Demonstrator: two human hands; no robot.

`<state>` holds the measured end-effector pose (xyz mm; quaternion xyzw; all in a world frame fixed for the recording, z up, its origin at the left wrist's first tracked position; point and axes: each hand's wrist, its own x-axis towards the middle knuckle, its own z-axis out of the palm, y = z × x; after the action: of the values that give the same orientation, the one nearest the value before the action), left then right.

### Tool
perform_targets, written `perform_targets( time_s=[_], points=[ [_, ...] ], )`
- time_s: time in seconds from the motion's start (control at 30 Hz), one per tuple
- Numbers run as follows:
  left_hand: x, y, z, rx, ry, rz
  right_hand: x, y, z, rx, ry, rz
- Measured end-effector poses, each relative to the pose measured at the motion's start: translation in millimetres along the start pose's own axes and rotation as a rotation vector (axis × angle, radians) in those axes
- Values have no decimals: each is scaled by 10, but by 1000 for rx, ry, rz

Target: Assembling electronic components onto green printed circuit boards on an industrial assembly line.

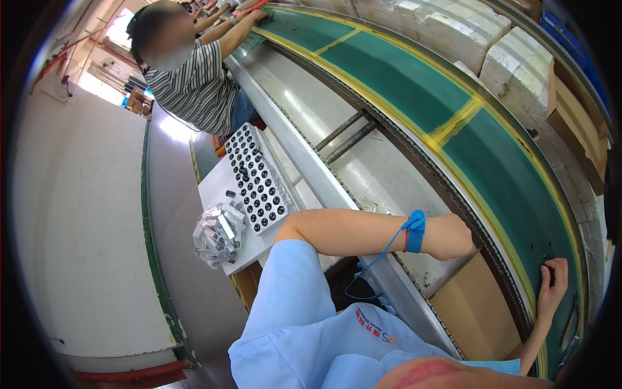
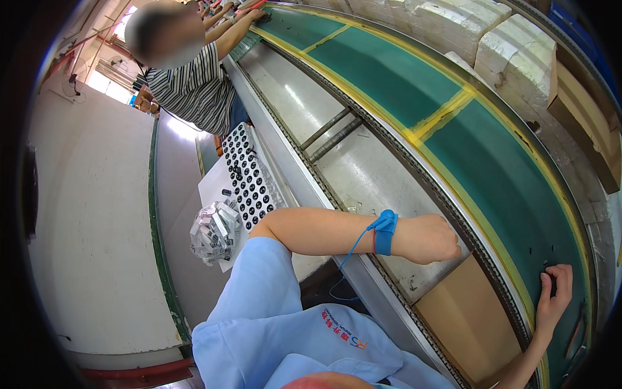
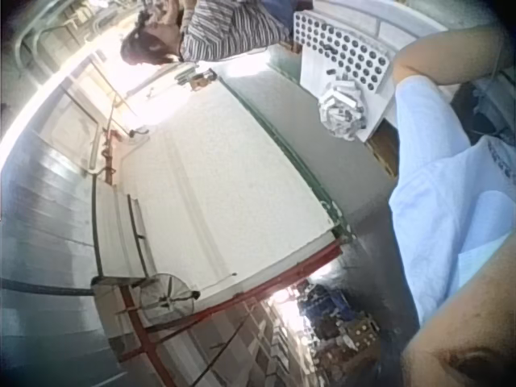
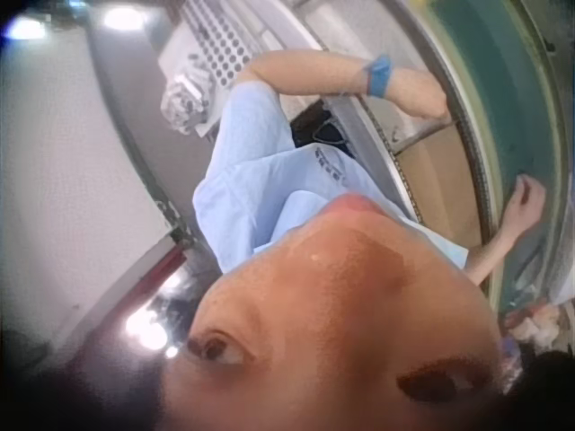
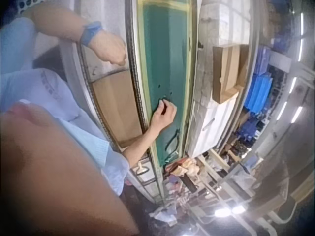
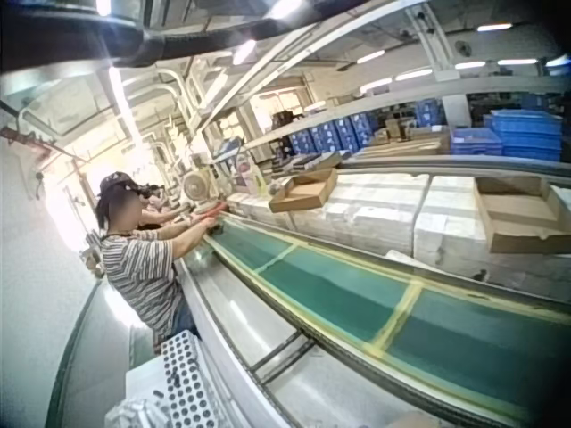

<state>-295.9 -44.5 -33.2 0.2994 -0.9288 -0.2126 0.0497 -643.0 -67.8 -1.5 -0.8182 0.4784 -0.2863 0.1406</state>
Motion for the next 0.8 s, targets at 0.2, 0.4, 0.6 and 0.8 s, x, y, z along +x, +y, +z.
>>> perform_targets(
  time_s=[0.2,0.4,0.6,0.8],
  points=[
    [-11,4,-3,6,15,7,-8,15,-7,7,-25,-2],
    [-5,4,15,4,13,8,-26,55,16,-56,27,-8],
    [4,-4,16,-9,0,1,-7,41,8,-85,27,-3],
    [10,-8,-8,-16,-10,-3,14,37,-5,-65,11,-7]
  ],
)
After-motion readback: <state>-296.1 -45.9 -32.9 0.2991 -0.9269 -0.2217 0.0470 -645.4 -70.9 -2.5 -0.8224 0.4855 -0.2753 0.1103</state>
